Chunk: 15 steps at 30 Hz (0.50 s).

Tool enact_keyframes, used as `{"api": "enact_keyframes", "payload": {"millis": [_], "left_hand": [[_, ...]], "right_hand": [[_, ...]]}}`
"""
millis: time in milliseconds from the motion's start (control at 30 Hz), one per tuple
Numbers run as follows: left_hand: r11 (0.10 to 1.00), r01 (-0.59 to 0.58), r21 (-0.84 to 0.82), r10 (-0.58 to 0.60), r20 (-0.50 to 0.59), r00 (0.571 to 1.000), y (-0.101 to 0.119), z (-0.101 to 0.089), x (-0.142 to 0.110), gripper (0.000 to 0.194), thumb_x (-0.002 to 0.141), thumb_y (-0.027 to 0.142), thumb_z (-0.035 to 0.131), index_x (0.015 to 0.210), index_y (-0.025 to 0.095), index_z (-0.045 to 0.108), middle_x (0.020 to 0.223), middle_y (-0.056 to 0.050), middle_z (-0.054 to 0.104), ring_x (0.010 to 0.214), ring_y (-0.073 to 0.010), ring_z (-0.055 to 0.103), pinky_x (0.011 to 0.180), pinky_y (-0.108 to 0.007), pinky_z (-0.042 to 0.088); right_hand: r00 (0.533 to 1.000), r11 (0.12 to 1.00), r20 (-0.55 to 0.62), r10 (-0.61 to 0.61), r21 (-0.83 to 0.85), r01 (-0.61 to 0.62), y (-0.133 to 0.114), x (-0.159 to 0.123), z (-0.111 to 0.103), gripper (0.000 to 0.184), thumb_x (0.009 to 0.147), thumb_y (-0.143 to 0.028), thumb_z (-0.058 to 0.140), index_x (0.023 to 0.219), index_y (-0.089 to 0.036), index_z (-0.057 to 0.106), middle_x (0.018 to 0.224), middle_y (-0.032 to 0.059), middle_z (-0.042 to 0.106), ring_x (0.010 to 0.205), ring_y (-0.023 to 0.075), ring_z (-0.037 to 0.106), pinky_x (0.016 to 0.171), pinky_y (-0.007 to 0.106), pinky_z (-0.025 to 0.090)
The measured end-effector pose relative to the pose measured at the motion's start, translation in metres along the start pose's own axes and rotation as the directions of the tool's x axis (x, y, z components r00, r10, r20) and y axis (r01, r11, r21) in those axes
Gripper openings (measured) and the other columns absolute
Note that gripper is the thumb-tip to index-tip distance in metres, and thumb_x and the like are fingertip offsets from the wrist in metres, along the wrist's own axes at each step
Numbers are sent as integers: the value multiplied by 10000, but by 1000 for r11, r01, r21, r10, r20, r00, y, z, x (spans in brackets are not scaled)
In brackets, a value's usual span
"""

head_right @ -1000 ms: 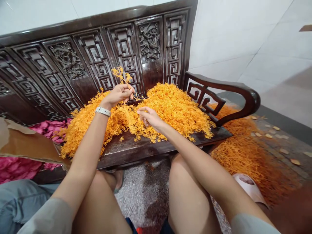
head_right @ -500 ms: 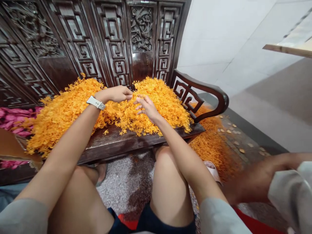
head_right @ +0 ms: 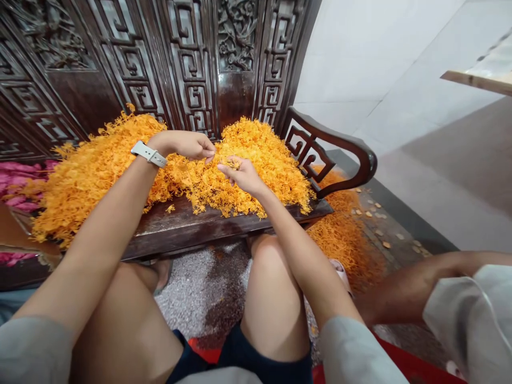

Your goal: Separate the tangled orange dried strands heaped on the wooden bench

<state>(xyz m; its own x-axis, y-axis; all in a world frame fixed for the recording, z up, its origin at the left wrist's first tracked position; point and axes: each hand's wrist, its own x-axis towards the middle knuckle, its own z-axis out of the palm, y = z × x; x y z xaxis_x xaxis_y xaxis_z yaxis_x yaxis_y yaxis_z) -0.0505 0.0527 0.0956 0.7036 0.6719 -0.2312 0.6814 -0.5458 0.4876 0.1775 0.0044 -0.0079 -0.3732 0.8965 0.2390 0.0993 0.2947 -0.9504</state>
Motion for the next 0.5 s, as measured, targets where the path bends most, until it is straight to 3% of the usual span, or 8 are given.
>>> {"api": "enact_keyframes", "payload": {"millis": [200,267,300,333,400,433,467,500], "left_hand": [[992,-126,22,128,-173,977,-4,0,0,178,818,183,608,647,197,561,610,-22,503,575,-145,420,673,-353,354],[992,-91,89,116,-349,930,-18,2,2,174,777,150,605,625,202,536,613,-22,499,608,-152,417,708,-357,366],[993,-38,109,84,-453,887,-29,4,2,175,752,131,601,617,206,519,611,-22,487,621,-158,415,722,-362,370],[994,30,108,36,-557,829,-42,5,0,186,730,116,594,606,212,493,604,-21,468,627,-164,410,729,-368,370],[988,145,50,-70,-696,715,-72,8,-7,227,723,108,577,588,224,435,588,-20,427,621,-172,389,724,-379,360],[982,187,11,-125,-705,698,-87,9,-13,251,722,111,574,574,228,409,573,-21,415,612,-174,381,714,-383,351],[975,224,-2,-164,-688,707,-100,10,-20,262,716,119,584,561,231,405,557,-24,417,606,-176,379,707,-386,345],[970,244,-11,-190,-663,724,-111,10,-27,253,719,131,589,555,231,424,548,-28,432,604,-180,392,700,-385,344]], "right_hand": [[993,998,114,17,63,-25,-9,3,-1,437,939,-601,796,828,-193,685,574,-40,504,518,101,423,504,273,356],[962,991,274,-7,132,-30,-24,-5,11,409,930,-554,814,792,-187,698,552,-44,511,501,88,387,496,262,334],[894,988,448,-20,144,-50,-34,-13,21,400,919,-537,830,777,-182,714,568,-31,556,506,85,407,502,256,348],[752,989,659,-32,131,-73,-45,-23,35,393,899,-525,854,766,-173,738,616,-9,627,526,86,454,520,251,380],[172,987,985,10,18,-161,-67,-47,65,374,935,-528,828,817,-174,791,779,31,746,625,114,604,586,247,470],[-143,984,989,24,-49,-171,-77,-58,78,364,948,-526,819,842,-178,805,844,39,772,693,132,661,643,251,517],[-293,985,956,28,-76,-155,-85,-67,87,352,947,-519,826,853,-181,810,871,40,781,746,146,694,690,255,538],[-332,987,943,30,-81,-140,-91,-71,91,342,946,-514,832,871,-180,812,904,45,791,800,158,717,727,257,549]]}}
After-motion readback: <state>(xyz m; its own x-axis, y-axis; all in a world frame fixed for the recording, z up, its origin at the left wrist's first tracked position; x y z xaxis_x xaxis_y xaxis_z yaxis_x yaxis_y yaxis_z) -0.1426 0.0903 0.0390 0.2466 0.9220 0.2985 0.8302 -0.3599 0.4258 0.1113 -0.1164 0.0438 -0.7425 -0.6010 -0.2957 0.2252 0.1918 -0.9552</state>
